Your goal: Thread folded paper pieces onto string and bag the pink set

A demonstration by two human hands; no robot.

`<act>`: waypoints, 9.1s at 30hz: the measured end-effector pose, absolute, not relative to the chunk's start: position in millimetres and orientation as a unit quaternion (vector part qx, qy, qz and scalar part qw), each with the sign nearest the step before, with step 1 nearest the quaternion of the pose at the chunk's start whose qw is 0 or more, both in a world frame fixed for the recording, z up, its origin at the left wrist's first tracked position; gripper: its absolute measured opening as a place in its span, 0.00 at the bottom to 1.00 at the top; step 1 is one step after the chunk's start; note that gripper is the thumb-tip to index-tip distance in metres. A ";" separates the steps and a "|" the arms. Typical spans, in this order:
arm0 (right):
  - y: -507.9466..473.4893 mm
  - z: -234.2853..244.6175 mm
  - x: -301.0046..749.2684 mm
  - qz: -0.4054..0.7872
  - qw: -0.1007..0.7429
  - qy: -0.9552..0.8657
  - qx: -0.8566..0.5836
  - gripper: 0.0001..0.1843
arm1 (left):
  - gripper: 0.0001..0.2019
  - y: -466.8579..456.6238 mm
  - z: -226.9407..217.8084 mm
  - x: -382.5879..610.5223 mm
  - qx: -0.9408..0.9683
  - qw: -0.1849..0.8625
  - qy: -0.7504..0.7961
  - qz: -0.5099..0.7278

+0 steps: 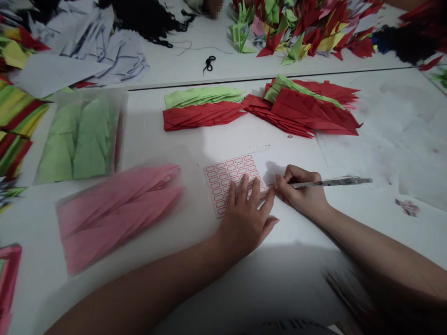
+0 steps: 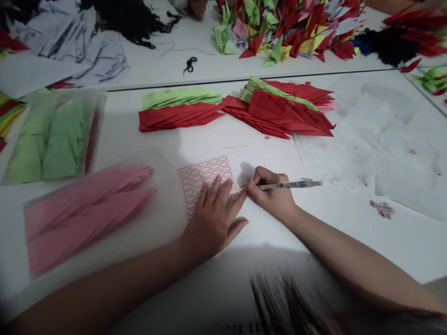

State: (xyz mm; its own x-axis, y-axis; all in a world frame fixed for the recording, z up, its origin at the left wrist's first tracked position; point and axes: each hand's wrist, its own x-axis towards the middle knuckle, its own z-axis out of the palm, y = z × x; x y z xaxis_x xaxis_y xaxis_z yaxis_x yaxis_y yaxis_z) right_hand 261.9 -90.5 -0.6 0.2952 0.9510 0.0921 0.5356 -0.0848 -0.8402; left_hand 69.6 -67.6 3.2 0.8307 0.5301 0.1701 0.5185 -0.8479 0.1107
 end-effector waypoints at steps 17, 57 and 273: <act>-91.2 -1.1 262.9 0.258 0.414 -0.524 -0.698 0.17 | 0.30 -67.6 3.6 69.4 0.956 0.037 0.274 0.095; -90.2 1.7 263.4 0.247 0.396 -0.534 -0.705 0.17 | 0.29 -68.3 4.0 70.2 0.955 0.039 0.278 0.093; -101.6 28.9 227.7 0.171 0.553 -0.539 -0.611 0.03 | 0.19 -51.3 11.9 88.9 0.291 0.830 0.308 0.362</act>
State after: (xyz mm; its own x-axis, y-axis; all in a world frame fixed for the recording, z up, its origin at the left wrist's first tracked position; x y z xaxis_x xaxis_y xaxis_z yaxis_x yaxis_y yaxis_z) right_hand 227.7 -101.6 28.9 0.3592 0.8493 0.3868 0.4700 0.1934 -0.8612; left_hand 88.9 -51.3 11.9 0.5486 0.7803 -0.3002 -0.4221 0.5684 0.7062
